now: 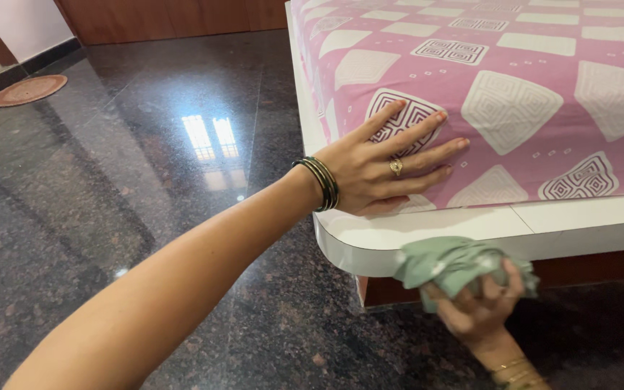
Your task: The person wipes the side and edge of a mattress with a light green cloth. They smooth the fitted sheet over the mattress edge while continuing to wipe the white side panel along the length of the bed.
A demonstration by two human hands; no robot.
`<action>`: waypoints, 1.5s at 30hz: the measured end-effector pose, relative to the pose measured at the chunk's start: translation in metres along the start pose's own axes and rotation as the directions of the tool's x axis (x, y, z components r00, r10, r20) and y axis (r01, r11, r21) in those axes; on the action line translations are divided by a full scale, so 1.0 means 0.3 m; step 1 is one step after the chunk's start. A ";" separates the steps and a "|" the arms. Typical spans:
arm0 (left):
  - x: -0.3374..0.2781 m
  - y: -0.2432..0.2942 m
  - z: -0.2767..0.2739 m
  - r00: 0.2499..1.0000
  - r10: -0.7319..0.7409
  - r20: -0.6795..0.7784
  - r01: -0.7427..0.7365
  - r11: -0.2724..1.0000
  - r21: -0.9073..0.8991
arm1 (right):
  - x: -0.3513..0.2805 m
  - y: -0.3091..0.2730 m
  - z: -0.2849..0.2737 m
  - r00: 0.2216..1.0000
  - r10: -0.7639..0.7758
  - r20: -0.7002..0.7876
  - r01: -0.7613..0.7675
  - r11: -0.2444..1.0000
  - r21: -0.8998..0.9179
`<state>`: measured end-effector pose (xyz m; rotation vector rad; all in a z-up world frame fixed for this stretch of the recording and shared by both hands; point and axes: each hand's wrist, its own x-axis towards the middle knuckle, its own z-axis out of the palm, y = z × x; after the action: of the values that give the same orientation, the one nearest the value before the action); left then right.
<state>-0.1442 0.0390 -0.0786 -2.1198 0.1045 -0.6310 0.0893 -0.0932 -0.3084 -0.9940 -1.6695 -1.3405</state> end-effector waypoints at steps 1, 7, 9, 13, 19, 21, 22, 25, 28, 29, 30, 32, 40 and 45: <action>-0.001 0.002 0.001 1.000 0.001 0.002 -0.001 1.000 0.001 | -0.011 0.003 -0.010 0.998 0.039 0.050 -0.038 0.999 -0.015; -0.004 0.014 0.012 1.000 -0.016 -0.013 0.016 1.000 -0.001 | 0.064 -0.163 0.019 0.996 0.090 0.016 -0.091 0.994 0.059; -0.008 0.021 0.014 0.999 -0.026 -0.020 0.027 0.998 0.051 | 0.125 -0.223 0.022 1.000 0.014 0.021 -0.015 0.999 0.030; -0.009 0.029 0.026 0.997 -0.045 -0.057 0.045 0.999 0.010 | 0.212 -0.320 0.022 0.995 -0.049 0.092 0.053 0.998 -0.039; -0.022 0.032 0.024 0.998 -0.028 -0.064 0.031 0.998 0.049 | 0.142 -0.259 0.070 0.995 -0.097 0.008 0.097 0.994 -0.043; -0.027 0.036 0.019 0.998 -0.020 -0.053 0.022 0.999 0.031 | 0.081 -0.139 0.072 0.994 -0.071 -0.078 0.066 0.996 -0.060; -0.033 0.037 0.015 0.999 -0.016 -0.043 0.018 0.999 0.048 | 0.044 -0.069 0.057 0.994 -0.037 -0.105 0.033 0.999 -0.044; -0.034 0.041 0.009 0.999 -0.018 -0.030 0.021 0.997 0.076 | -0.057 0.148 -0.007 0.934 0.326 0.145 -0.288 0.929 -0.234; -0.017 0.050 0.012 1.000 0.011 0.020 -0.013 0.993 0.121 | -0.116 0.313 -0.053 0.803 0.556 0.214 -0.483 0.818 -0.313; -0.005 0.049 0.016 0.996 0.055 0.077 -0.068 0.981 0.180 | -0.120 0.347 -0.070 0.763 0.611 0.214 -0.537 0.782 -0.317; 0.015 0.054 0.023 0.986 0.095 0.135 -0.125 0.963 0.237 | -0.115 0.360 -0.079 0.743 0.638 0.200 -0.581 0.764 -0.280; 0.066 0.079 0.041 0.977 0.171 0.123 -0.176 0.984 0.024 | -0.081 0.340 -0.092 0.704 0.689 0.173 -0.658 0.724 -0.206; 0.291 0.202 0.136 0.977 0.111 0.183 0.015 0.820 -0.573 | 0.055 0.191 -0.109 0.921 0.315 0.230 -0.307 0.949 -0.069; 0.257 0.208 0.128 0.994 0.043 0.104 0.023 0.824 -0.566 | -0.105 0.507 -0.147 0.723 0.597 0.349 -0.508 0.801 -0.318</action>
<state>-0.0495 0.0071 -0.1151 -2.7274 0.2695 -0.5096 0.2444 -0.1179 -0.2705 -1.8613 -1.3602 -0.9178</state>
